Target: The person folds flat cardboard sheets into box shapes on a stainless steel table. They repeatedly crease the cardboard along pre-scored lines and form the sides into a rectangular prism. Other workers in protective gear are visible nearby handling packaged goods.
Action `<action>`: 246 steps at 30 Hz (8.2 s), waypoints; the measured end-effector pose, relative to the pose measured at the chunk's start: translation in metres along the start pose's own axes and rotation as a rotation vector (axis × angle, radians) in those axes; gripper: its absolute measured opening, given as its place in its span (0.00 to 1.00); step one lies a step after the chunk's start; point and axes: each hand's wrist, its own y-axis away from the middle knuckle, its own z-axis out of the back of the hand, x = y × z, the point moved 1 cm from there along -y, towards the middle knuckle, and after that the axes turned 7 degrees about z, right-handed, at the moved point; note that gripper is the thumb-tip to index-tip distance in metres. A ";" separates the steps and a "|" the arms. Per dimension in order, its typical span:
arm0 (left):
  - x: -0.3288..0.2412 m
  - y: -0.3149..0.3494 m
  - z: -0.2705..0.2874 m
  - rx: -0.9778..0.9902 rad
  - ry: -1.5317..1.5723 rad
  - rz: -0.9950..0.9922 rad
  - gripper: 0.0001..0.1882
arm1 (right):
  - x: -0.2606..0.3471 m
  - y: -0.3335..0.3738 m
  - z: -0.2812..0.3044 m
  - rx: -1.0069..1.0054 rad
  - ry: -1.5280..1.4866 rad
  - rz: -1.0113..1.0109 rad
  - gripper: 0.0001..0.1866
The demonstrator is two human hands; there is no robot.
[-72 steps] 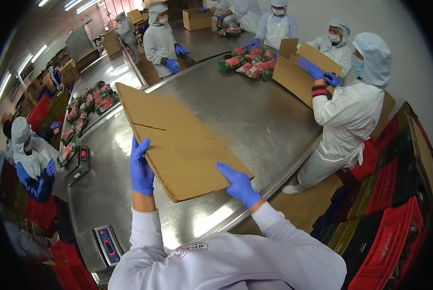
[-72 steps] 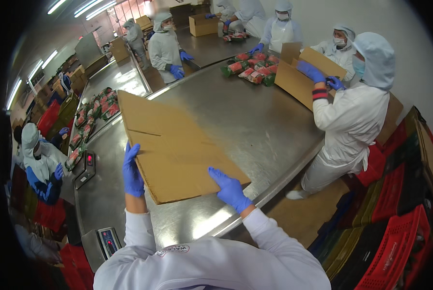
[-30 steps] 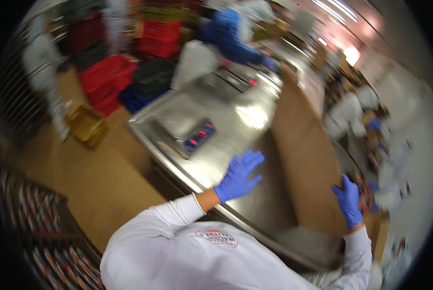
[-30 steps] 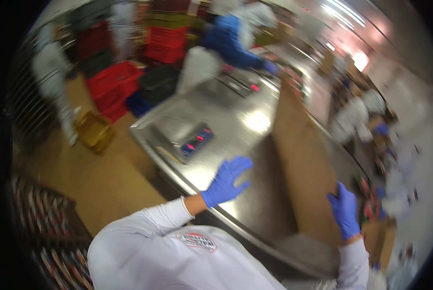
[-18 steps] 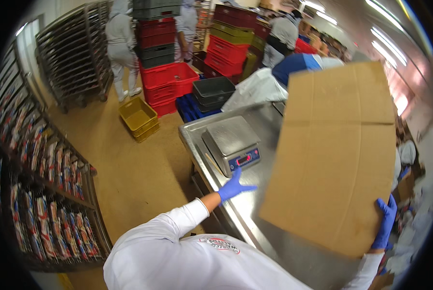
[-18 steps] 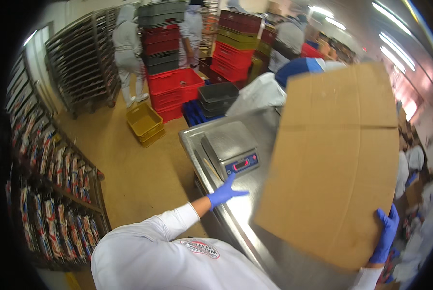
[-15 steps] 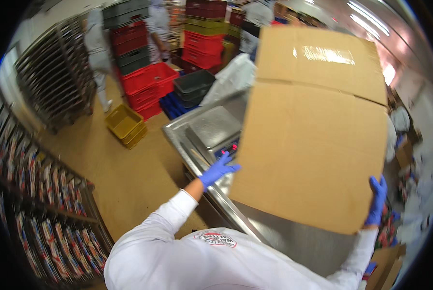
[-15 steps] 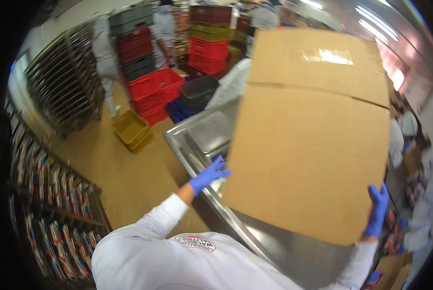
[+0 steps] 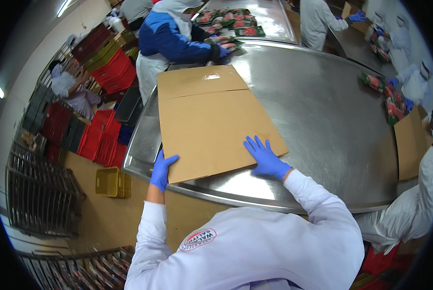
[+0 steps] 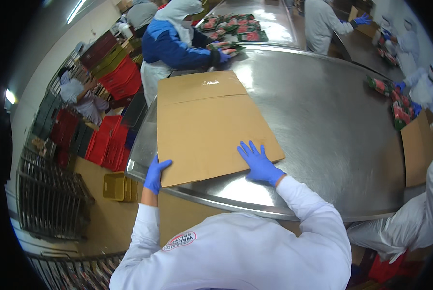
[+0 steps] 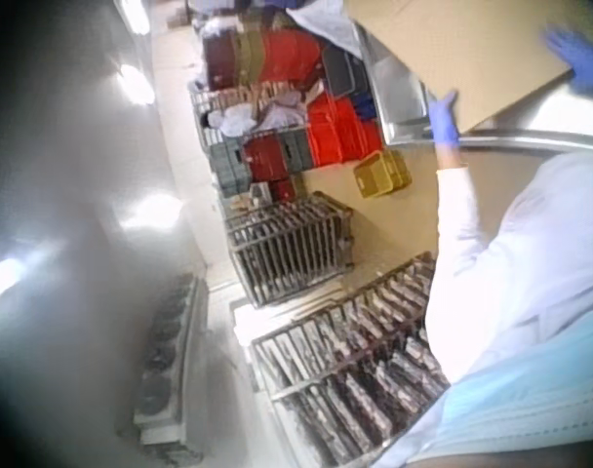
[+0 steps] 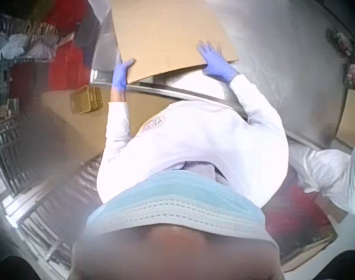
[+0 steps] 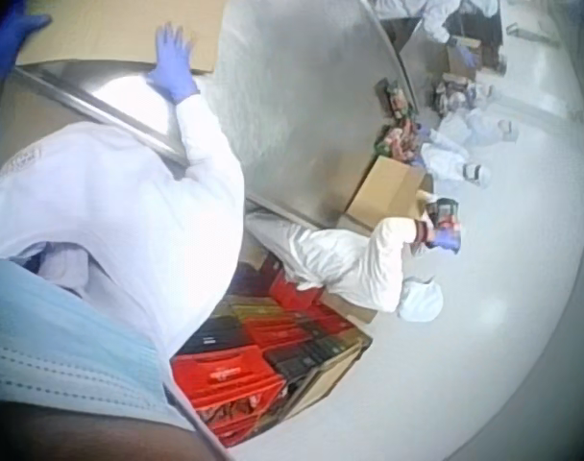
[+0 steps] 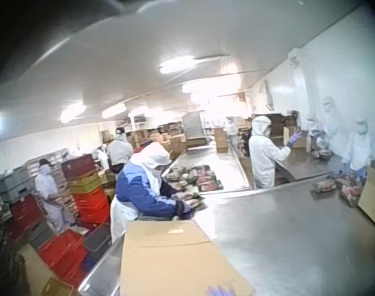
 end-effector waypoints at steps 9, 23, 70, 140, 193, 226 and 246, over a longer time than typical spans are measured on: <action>0.000 0.011 -0.056 0.168 0.168 -0.214 0.40 | -0.035 -0.004 -0.028 -0.320 0.024 -0.140 0.45; 0.079 0.029 -0.105 0.431 0.458 0.221 0.29 | 0.023 0.130 0.015 -1.194 0.053 -0.696 0.32; 0.459 0.112 -0.142 1.123 -2.061 -0.166 0.20 | 0.216 0.746 -0.338 0.568 -0.417 -1.294 0.17; 0.432 0.044 0.432 0.183 -0.980 0.606 0.16 | 0.153 -0.267 -0.084 -0.330 -0.336 -0.169 0.19; 0.225 -0.079 0.223 -0.889 -0.047 0.030 0.34 | -0.400 -0.305 0.089 -0.335 0.780 -0.707 0.22; 0.207 -0.091 0.184 -1.140 -0.301 0.080 0.34 | -0.463 -0.143 0.158 0.080 0.923 -1.205 0.20; 0.200 -0.091 0.169 -1.152 -0.248 -0.047 0.36 | -0.116 -0.139 -0.066 -0.593 -0.266 -0.505 0.14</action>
